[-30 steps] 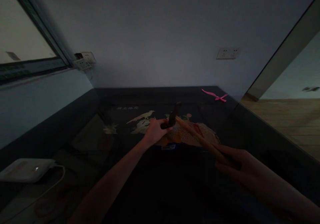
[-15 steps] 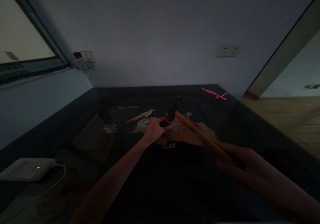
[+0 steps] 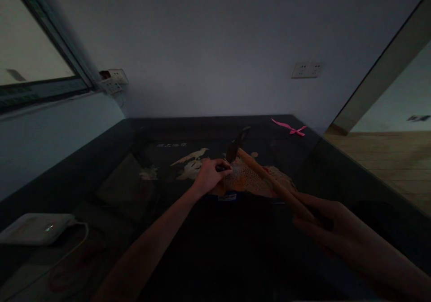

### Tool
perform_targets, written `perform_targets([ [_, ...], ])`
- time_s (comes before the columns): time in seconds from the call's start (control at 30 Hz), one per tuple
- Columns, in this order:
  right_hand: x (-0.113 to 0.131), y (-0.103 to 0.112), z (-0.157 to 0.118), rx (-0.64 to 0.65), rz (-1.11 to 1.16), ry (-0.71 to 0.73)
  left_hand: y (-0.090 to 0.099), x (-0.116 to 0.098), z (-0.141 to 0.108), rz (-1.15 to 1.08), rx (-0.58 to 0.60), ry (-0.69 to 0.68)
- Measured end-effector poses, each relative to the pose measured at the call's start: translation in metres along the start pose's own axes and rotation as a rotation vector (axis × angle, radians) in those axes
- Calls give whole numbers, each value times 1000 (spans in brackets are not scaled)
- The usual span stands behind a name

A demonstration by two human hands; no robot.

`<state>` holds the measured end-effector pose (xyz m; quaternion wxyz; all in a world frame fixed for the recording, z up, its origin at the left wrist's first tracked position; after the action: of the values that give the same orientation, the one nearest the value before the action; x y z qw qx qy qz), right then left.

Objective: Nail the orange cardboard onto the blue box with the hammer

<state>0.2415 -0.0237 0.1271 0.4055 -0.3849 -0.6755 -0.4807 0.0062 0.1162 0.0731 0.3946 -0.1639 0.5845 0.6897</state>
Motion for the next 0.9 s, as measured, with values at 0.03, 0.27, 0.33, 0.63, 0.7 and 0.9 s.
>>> perform_targets([
  [0.03, -1, 0, 1, 12, -7, -11, 0, 0, 0, 14, -2, 0],
  [0.27, 0, 1, 2, 6, -6, 0, 0, 1, 0, -43, -2, -19],
  [0.33, 0, 1, 2, -6, 1, 0, -1, 0, 0, -66, 8, -5],
  [0.63, -8, 1, 0, -40, 23, -27, 1, -1, 1, -25, 19, -2],
  [0.7, -8, 1, 0, -28, 23, -12, 0, 0, 1, -33, 23, -11],
  [0.9, -11, -2, 4, 51, -29, -42, 0, 4, 1, 16, 8, 15],
])
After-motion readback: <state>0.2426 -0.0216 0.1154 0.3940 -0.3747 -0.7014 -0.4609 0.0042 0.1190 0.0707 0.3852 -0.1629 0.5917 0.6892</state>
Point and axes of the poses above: each hand's wrist, its own z-axis towards the middle knuckle, its own y-axis out of the back of the hand, x = y × z, the point moved 5 cm from there along z, towards the middle knuckle, and after that the axes turned 12 degrees about z, right-handed, at the moved point
